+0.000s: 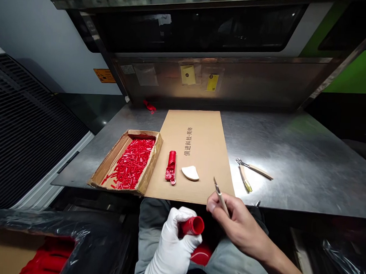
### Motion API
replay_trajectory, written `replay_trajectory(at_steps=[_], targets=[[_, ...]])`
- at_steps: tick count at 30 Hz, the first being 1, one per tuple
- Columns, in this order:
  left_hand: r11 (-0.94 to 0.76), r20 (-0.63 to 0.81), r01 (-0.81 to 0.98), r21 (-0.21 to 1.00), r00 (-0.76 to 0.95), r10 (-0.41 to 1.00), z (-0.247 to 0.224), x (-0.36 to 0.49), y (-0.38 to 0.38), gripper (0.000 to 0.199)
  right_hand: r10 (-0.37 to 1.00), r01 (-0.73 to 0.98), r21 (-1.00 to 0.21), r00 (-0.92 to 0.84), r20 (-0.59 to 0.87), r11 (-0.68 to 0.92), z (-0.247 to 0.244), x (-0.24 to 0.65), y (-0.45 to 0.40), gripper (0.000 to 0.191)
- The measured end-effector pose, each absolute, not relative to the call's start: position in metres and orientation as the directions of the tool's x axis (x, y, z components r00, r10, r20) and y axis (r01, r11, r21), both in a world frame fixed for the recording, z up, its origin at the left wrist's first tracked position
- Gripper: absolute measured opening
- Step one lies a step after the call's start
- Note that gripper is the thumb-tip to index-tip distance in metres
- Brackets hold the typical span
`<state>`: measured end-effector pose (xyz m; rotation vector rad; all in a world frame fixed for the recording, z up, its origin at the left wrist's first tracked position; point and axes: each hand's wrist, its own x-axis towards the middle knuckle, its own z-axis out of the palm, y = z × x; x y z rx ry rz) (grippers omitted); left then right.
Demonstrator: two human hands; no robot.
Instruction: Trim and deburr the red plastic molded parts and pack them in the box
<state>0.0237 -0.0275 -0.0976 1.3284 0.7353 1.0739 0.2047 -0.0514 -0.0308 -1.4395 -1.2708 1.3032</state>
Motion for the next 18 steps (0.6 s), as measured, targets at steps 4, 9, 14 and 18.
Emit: replay_trajectory(at_steps=[4, 9, 14, 18], targets=[[-0.081, 0.139, -0.173, 0.982, 0.352, 0.926, -0.097, 0.024, -0.026, 0.024, 0.980, 0.153, -0.973, -0.063, -0.187, -0.176, -0.029, 0.204, -0.054, 0.029], [-0.159, 0.158, -0.025, 0.987, 0.339, 0.927, -0.098, 0.023, -0.026, 0.022, 0.976, 0.231, -0.959, -0.101, -0.193, -0.165, -0.031, 0.200, -0.057, 0.023], [-0.150, 0.152, -0.032, 0.988, 0.334, 0.930, -0.098, 0.022, -0.026, 0.023, 0.986, 0.230, -0.959, 0.041, -0.162, -0.167, -0.036, 0.210, -0.055, 0.037], [-0.182, 0.175, -0.009, 0.983, 0.333, 0.927, -0.100, 0.022, -0.026, 0.023, 0.975, 0.205, -0.959, -0.064, -0.213, -0.196, -0.032, 0.208, -0.056, 0.035]])
